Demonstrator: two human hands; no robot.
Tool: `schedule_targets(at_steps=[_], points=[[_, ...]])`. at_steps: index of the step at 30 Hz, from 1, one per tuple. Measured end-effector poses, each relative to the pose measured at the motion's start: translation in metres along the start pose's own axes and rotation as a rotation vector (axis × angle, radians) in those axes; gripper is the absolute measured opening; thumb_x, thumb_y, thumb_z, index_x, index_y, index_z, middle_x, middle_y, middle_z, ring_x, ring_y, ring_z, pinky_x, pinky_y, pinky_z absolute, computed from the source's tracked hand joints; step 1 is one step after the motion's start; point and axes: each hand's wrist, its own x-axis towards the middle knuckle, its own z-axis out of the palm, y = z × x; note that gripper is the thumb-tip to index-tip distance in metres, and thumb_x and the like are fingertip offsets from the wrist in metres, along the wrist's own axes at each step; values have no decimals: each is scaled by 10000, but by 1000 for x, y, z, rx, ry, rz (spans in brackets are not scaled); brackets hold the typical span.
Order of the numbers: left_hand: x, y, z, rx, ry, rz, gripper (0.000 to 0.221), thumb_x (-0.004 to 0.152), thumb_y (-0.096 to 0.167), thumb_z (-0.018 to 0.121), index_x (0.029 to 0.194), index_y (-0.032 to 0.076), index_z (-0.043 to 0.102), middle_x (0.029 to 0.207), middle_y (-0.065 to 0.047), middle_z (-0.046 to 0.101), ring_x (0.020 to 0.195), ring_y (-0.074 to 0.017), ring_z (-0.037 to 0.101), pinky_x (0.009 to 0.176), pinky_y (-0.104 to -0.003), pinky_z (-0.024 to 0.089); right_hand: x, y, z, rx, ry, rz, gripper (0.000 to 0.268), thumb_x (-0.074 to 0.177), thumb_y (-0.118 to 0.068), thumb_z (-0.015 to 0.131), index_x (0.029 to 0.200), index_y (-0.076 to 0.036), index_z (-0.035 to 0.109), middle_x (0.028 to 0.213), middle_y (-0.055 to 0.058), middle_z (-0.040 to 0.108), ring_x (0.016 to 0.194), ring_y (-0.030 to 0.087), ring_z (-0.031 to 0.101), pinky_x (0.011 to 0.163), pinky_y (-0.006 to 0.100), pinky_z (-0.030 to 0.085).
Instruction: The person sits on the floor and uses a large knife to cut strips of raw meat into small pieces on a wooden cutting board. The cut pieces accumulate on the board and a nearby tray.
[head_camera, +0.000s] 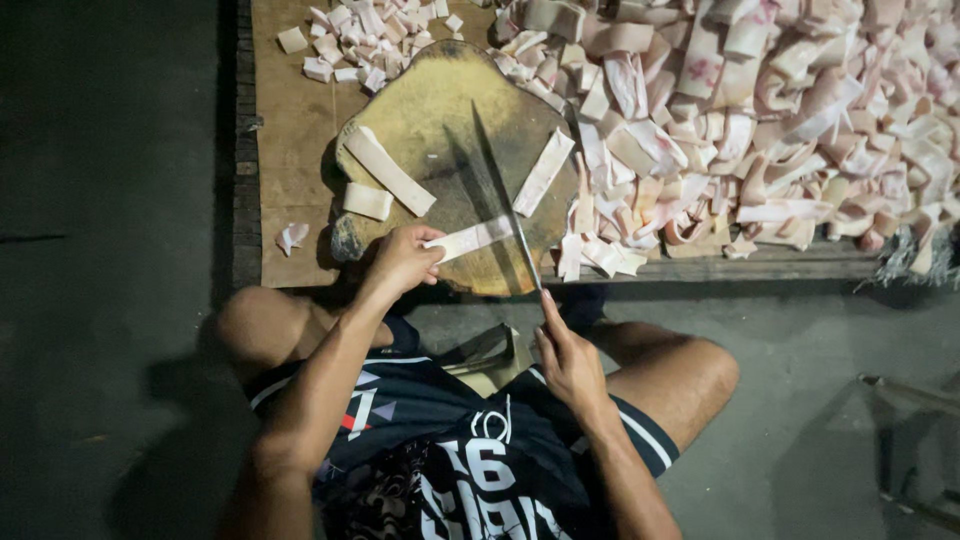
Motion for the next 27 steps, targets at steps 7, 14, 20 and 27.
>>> schedule_targets(at_steps=[7, 14, 20, 27], points=[[-9, -11, -3, -129, -12, 32, 237, 926, 90, 699, 1145, -1, 699, 833, -59, 721, 603, -88, 647, 512, -250, 570, -8, 10, -4, -83, -22, 58, 669, 938, -92, 603, 1573, -171, 409, 914, 273, 691, 791, 426, 692, 729, 451, 543], [-13, -5, -7, -99, -26, -11, 295, 915, 137, 729, 1186, 21, 740, 820, -68, 732, 595, -100, 642, 512, -255, 572, -7, -3, -8, -45, -58, 144, 644, 972, -143, 617, 1572, -237, 403, 801, 271, 666, 686, 420, 678, 658, 460, 544], [-12, -4, -10, -82, -70, -32, 324, 895, 143, 739, 1200, 35, 745, 844, -52, 757, 622, -88, 667, 527, -261, 588, -4, -12, 22, -145, -71, 85, 663, 942, -154, 653, 1554, -231, 409, 780, 250, 688, 692, 427, 674, 647, 499, 510], [-23, -7, -9, -19, 39, 27, 314, 874, 94, 751, 1180, 23, 744, 827, -91, 748, 624, -106, 669, 530, -254, 581, -12, -32, -4, 2, 4, 11, 644, 939, -70, 656, 1546, -121, 446, 866, 215, 716, 720, 366, 699, 677, 417, 553]])
